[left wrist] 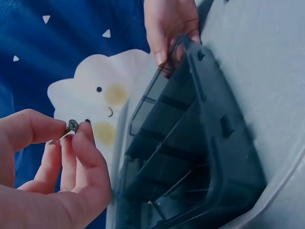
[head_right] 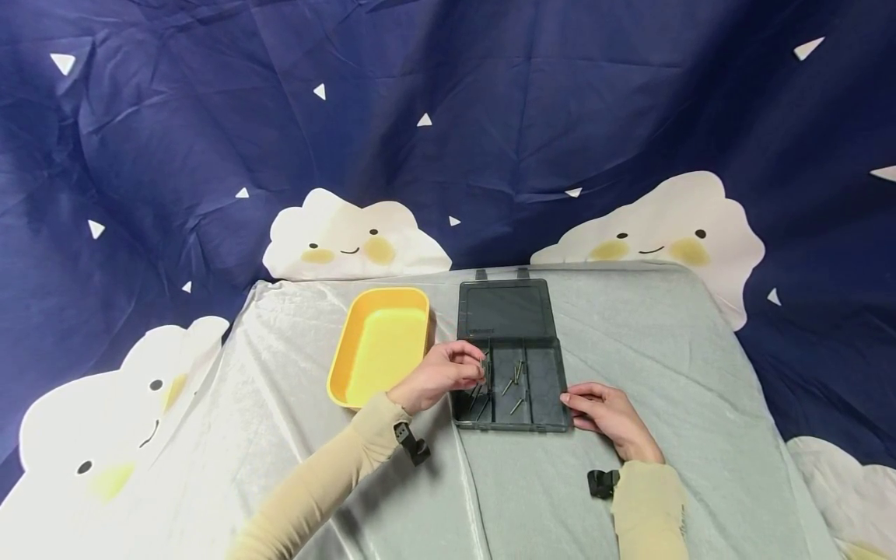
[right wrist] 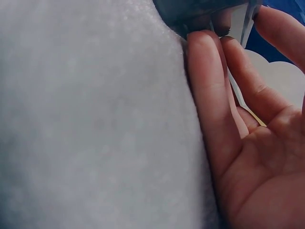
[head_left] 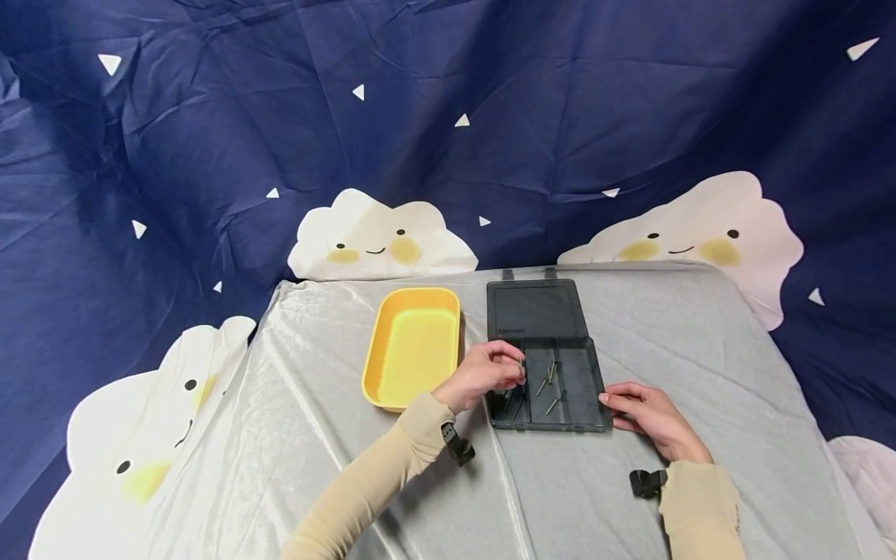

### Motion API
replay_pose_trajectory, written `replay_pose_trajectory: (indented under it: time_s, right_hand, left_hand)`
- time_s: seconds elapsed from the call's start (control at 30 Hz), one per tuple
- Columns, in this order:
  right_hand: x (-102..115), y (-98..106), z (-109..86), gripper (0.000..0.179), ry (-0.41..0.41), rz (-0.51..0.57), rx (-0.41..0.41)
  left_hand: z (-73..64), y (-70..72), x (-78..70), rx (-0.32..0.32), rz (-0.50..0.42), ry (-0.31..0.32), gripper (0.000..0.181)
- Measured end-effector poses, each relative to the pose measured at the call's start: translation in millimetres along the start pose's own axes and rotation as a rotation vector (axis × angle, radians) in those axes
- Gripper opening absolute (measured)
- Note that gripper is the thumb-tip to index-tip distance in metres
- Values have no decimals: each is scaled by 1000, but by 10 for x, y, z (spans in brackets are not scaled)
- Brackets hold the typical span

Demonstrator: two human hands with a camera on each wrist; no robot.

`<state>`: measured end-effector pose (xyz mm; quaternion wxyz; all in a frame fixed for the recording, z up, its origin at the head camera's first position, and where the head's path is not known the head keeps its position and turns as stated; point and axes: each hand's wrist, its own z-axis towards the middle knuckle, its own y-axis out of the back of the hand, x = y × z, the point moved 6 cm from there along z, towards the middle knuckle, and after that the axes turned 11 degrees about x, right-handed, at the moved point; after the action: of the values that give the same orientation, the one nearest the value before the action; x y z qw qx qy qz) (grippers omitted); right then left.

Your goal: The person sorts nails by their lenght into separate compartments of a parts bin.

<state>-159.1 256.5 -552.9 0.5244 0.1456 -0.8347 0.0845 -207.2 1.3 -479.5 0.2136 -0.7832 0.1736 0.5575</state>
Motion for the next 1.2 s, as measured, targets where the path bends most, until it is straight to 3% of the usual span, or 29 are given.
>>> replay_pose_trajectory:
  time_s: [0.2, 0.4, 0.67, 1.2]
  right_hand:
    - [-7, -4, 6, 53, -1, -10, 8]
    - [-11, 0, 3, 52, -6, -6, 6]
    - [-16, 2, 4, 55, -16, -9, 4]
    - [-25, 7, 8, 50, -10, -4, -1]
  left_hand:
    - [6, -45, 74, -11, 35, 5, 19]
    - [32, -87, 170, -5, 59, 8, 31]
    - [48, -130, 293, -19, 105, 26, 27]
    - [4, -175, 284, -77, 277, 41, 13]
